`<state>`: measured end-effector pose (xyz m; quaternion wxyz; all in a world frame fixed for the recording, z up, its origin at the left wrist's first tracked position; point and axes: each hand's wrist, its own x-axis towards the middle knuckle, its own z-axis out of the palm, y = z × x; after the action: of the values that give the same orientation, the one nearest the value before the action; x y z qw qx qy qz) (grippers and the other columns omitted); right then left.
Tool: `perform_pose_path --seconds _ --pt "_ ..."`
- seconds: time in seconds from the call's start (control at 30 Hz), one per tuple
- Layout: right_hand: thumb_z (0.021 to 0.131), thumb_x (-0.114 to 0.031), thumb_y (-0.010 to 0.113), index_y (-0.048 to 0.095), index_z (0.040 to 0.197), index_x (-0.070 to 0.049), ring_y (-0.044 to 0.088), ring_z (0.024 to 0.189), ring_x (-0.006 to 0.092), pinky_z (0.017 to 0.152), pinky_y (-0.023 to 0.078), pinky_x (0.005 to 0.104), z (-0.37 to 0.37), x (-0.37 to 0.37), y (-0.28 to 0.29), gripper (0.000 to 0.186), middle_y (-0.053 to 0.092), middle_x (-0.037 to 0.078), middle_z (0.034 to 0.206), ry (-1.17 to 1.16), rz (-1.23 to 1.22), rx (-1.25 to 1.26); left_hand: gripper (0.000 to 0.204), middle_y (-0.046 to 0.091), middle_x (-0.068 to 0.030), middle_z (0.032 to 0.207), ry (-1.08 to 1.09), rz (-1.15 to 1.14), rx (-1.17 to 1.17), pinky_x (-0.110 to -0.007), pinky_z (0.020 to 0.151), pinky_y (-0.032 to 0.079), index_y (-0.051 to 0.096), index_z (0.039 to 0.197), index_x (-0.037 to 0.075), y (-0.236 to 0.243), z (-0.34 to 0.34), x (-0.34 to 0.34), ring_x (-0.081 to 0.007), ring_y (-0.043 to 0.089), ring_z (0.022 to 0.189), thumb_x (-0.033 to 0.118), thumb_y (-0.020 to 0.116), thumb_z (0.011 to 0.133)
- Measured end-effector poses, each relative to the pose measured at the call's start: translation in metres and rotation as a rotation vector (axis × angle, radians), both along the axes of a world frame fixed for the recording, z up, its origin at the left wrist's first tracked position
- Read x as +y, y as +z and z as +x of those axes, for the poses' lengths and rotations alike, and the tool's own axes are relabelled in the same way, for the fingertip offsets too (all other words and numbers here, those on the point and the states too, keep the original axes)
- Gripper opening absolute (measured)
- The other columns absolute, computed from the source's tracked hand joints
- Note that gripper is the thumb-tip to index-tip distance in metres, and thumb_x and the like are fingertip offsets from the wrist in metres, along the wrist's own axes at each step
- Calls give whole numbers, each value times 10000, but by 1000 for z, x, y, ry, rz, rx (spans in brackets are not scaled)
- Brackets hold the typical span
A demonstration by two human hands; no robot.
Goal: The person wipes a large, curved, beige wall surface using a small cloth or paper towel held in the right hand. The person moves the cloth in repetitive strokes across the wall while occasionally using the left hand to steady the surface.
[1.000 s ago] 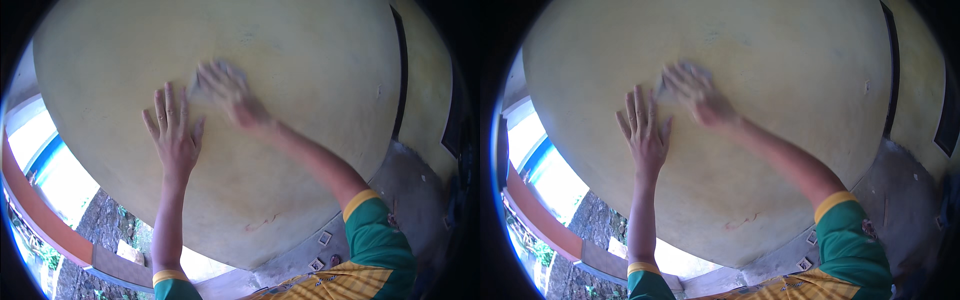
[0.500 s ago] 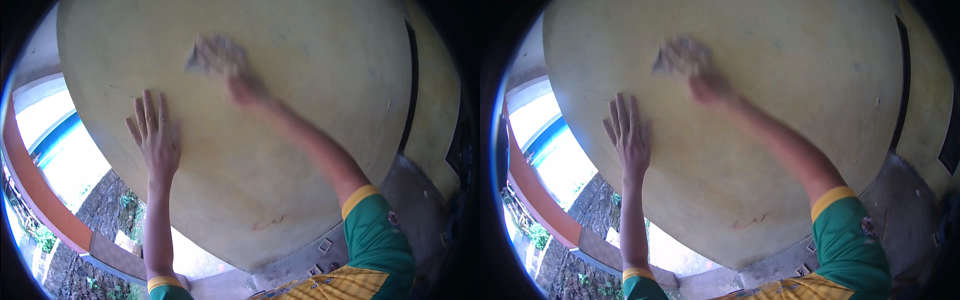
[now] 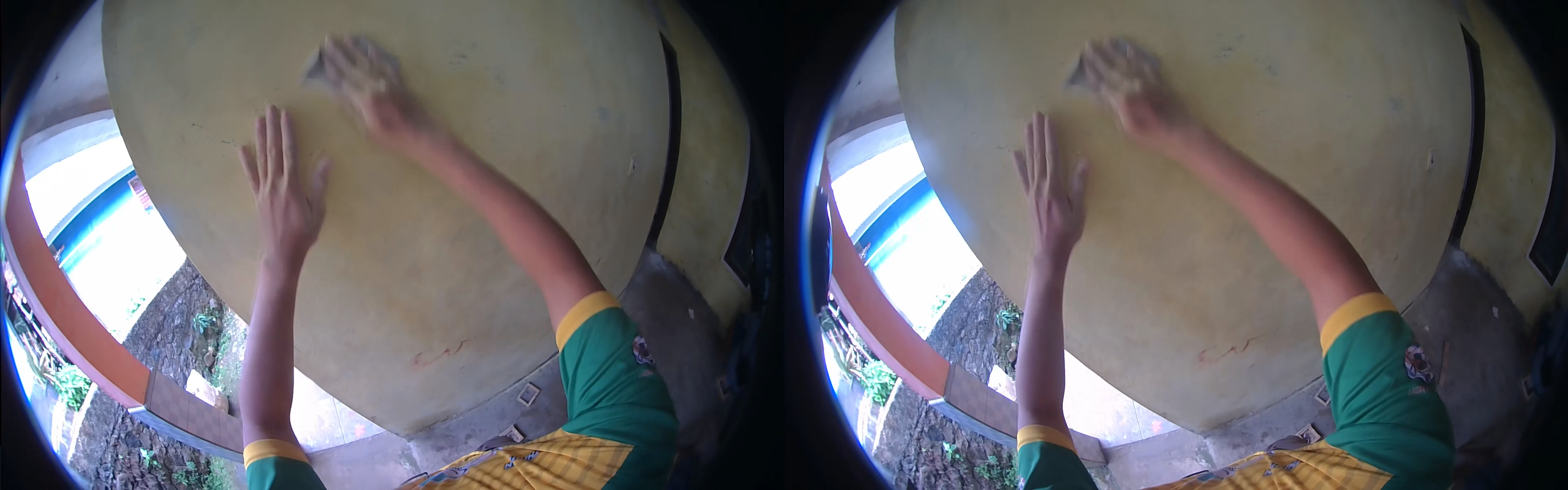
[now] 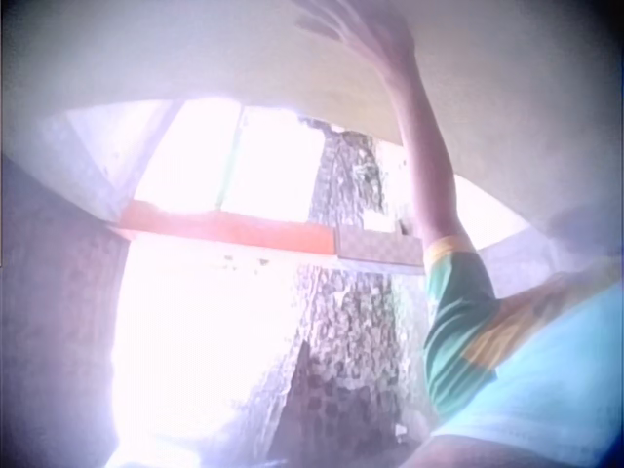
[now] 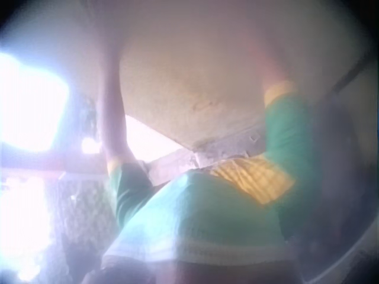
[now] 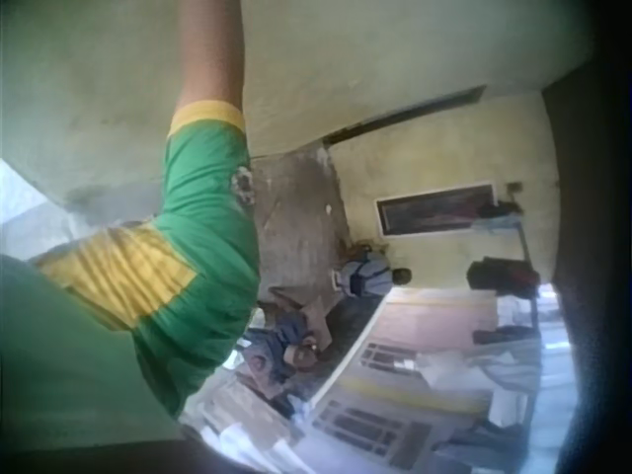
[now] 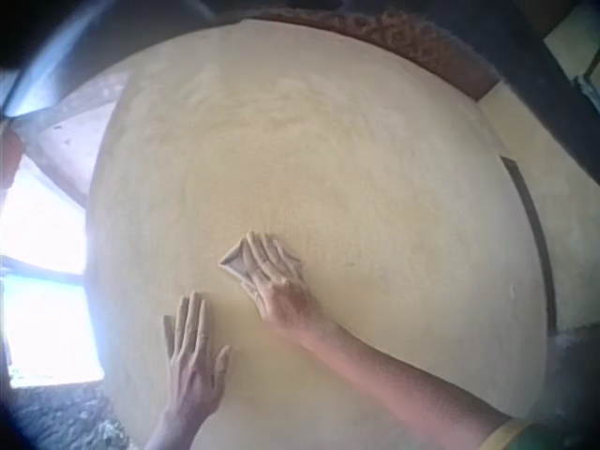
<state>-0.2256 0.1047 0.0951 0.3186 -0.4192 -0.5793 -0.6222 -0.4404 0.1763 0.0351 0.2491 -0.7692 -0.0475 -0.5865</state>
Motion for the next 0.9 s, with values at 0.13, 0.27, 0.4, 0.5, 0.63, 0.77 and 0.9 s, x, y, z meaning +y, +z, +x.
perform_pose_path --seconds 0.13,0.27,0.4,0.5,0.63,0.77,0.9 --pt "976 -166 636 583 1497 -6 375 1574 363 1310 265 523 -20 -13 -153 548 497 197 1627 240 -385 23 831 301 -158 1748 -126 -21 367 -575 1312 213 321 1670 34 -58 -19 -10 -353 270 1622 307 707 987" --pt "963 -187 656 648 1419 17 497 1490 372 1270 362 499 30 -16 -162 500 584 231 1530 241 -312 -116 864 314 -154 1740 24 43 413 -522 1307 273 317 1670 39 -75 14 -13 -337 300 1610 275 731 949" --pt "960 -167 655 655 1415 7 536 1457 362 1255 384 490 33 -7 -16 487 623 230 1484 172 -188 -182 797 304 -153 1743 123 226 128 -506 1314 268 312 1672 41 42 44 9 -328 306 1604 245 664 987" --pt "963 -152 625 651 1431 -14 534 1457 367 1259 370 497 11 -21 41 489 609 233 1500 211 -175 -164 768 304 -139 1746 22 340 189 -499 1320 255 300 1677 43 112 27 6 -326 295 1609 249 624 1011" --pt "960 -145 618 649 1418 8 516 1470 384 1270 356 509 38 -4 -47 484 584 236 1528 -51 -178 -249 725 323 -119 1741 9 292 356 -474 1317 282 358 1660 64 56 27 11 -303 308 1606 162 628 995" --pt "928 -97 624 628 1407 79 514 1471 383 1264 378 509 18 -20 -191 511 584 235 1527 180 -387 37 720 341 -104 1735 84 152 448 -464 1316 305 401 1646 85 -81 15 -1 -270 337 1597 77 632 965" --pt "934 -87 617 631 1402 78 537 1452 362 1257 391 490 23 -20 -126 496 595 237 1511 49 -183 -134 669 371 -109 1720 28 119 357 -491 1322 265 401 1635 53 -37 31 5 -294 358 1584 208 636 1028"
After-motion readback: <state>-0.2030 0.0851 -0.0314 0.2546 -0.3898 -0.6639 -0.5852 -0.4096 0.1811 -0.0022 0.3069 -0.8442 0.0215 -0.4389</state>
